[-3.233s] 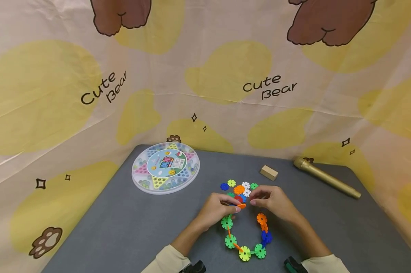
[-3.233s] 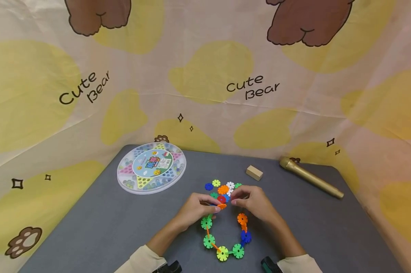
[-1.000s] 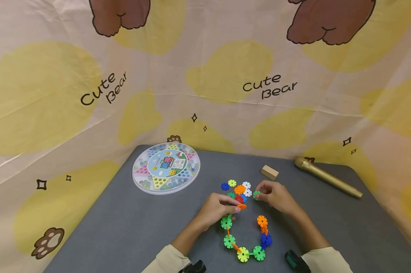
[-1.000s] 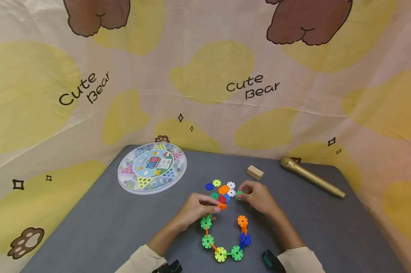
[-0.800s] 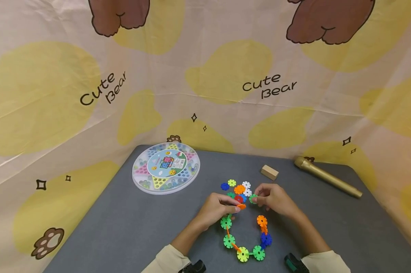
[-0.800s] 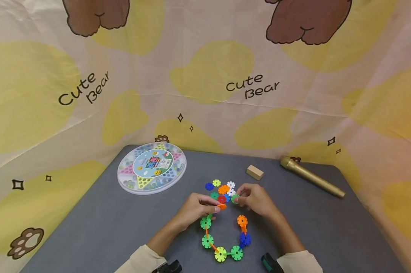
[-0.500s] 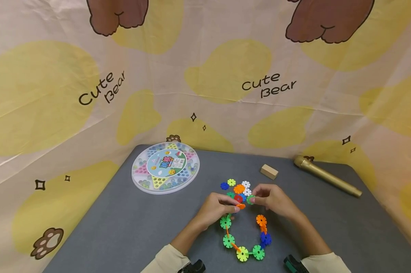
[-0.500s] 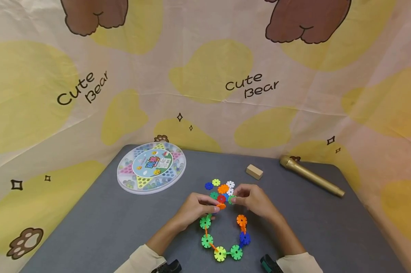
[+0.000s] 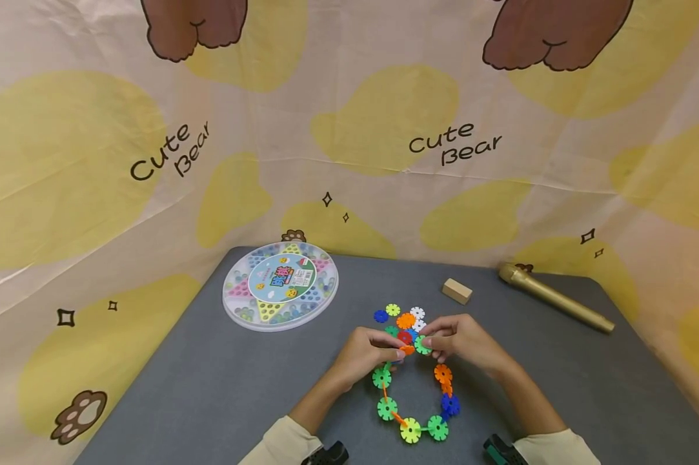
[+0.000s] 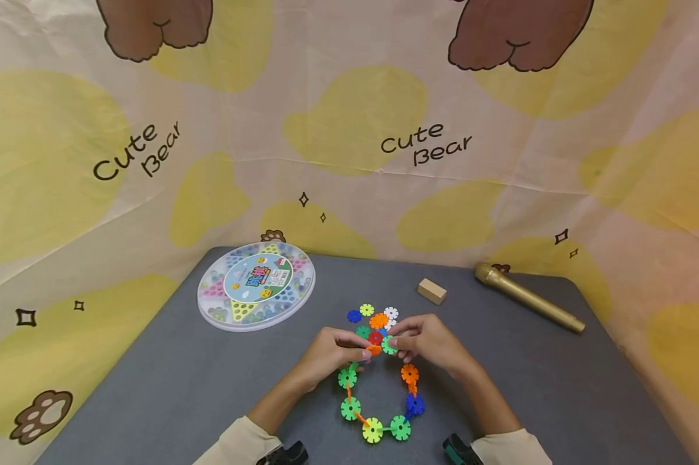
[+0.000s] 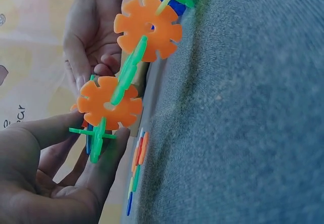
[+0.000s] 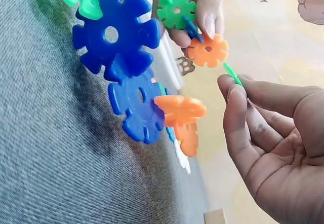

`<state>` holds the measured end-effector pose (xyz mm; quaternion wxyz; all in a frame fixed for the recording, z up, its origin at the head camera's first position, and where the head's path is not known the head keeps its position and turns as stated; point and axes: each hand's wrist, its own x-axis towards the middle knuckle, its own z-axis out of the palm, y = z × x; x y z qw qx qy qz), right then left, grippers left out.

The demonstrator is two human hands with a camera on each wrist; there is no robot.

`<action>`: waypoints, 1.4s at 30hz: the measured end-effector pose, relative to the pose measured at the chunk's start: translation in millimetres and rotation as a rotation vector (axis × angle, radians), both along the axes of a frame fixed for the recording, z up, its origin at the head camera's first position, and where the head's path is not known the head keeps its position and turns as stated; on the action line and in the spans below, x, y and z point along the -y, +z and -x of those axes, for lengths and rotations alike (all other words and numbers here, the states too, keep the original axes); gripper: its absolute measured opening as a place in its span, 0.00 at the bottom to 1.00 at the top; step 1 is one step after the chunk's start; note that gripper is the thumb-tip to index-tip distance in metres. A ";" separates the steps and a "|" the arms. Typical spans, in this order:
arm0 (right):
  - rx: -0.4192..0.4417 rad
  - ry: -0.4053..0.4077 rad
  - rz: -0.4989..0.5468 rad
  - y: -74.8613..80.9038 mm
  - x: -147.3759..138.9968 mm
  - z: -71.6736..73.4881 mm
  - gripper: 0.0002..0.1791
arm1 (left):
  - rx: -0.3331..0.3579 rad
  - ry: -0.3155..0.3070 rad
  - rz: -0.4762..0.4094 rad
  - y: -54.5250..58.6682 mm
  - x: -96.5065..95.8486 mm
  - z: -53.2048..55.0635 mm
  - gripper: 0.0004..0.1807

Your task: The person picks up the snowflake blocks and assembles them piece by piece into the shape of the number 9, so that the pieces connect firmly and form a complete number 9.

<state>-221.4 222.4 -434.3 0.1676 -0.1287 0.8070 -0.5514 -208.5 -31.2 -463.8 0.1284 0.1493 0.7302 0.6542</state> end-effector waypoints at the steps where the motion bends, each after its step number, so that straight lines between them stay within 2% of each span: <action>1: -0.001 0.001 0.004 -0.1 0.9 -0.3 0.17 | -0.006 0.001 0.003 0.1 0.1 -0.2 0.07; 10: 0.014 0.023 0.049 -1.2 8.5 -3.2 0.17 | -0.024 0.028 0.004 1.1 -0.8 -1.1 0.06; 16: 0.014 -0.002 0.046 -2.7 11.4 -4.7 0.15 | -0.049 0.062 0.018 -0.4 -2.2 -1.3 0.05; 26: 0.015 -0.016 0.046 -7.7 17.0 -4.7 0.15 | -0.064 0.076 0.034 -1.0 -2.7 -2.4 0.04; 30: 0.018 -0.021 0.058 -7.9 16.8 -4.8 0.14 | -0.057 0.063 0.015 0.0 -2.2 -1.9 0.05; 34: 0.009 0.003 0.063 -7.5 14.1 -3.8 0.16 | -0.033 0.036 -0.037 1.1 -1.6 -0.8 0.11; 38: -0.023 0.027 0.027 -5.8 9.5 -3.1 0.15 | 0.006 0.022 -0.069 2.1 -1.4 0.1 0.18; 42: -0.033 0.022 -0.014 -3.1 6.0 -2.9 0.15 | 0.048 -0.005 -0.074 3.1 -1.4 0.1 0.17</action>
